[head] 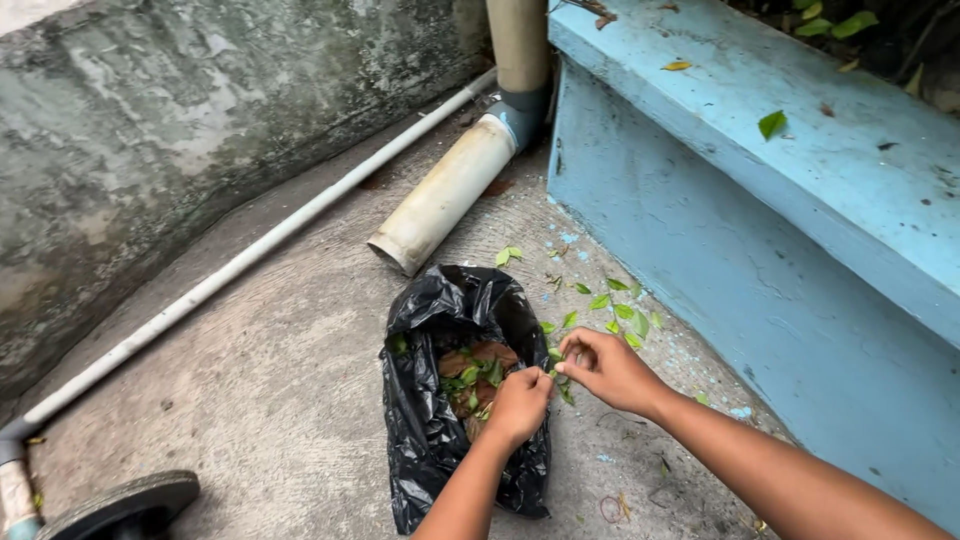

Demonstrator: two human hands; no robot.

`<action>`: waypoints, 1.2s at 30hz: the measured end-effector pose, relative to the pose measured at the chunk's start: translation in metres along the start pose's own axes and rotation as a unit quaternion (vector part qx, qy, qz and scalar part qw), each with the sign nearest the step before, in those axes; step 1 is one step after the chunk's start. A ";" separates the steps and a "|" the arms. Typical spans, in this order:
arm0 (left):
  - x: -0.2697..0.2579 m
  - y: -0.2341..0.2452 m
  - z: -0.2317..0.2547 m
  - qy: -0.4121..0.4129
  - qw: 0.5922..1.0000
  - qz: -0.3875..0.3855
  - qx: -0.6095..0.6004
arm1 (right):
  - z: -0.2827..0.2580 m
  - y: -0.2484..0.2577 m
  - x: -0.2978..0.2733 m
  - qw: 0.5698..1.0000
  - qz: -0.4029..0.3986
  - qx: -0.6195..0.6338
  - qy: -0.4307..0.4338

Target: Picking up fallen leaves from the ground and placing them into a black trash bag.

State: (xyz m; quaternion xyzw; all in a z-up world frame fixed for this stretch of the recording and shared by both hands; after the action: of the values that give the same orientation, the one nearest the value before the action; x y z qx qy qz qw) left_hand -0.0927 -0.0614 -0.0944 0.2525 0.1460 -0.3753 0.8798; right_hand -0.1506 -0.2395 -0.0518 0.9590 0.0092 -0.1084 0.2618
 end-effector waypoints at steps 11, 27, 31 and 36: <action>0.011 -0.011 -0.012 -0.014 0.999 -0.012 -0.027 | -0.040 0.002 -0.014 0.962 -0.098 -0.248 0.064; 0.036 -0.037 -0.021 -0.061 0.896 0.216 -0.383 | -0.069 -0.034 0.010 0.982 0.040 -0.141 -0.119; 0.015 -0.034 -0.002 -0.122 0.923 0.209 -0.299 | 0.019 -0.036 0.036 0.966 0.042 -0.240 -0.085; -0.009 -0.038 0.031 -0.138 0.970 0.164 -0.117 | 0.029 0.031 0.001 0.949 0.101 -0.243 -0.173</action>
State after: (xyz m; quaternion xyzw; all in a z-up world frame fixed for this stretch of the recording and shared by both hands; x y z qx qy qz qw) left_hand -0.1249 -0.0960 -0.0778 0.1144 0.0230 -0.2375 0.9643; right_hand -0.1527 -0.2811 -0.0605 0.8287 -0.1070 -0.2396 0.4943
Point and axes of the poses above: each hand's wrist, its own x-axis towards the middle knuckle, its own y-axis out of the back of the hand, z = x × y, the point moved 1 cm from there along x, towards the middle knuckle, and after that the axes turned 8 degrees about -z, right-handed, at the moved point
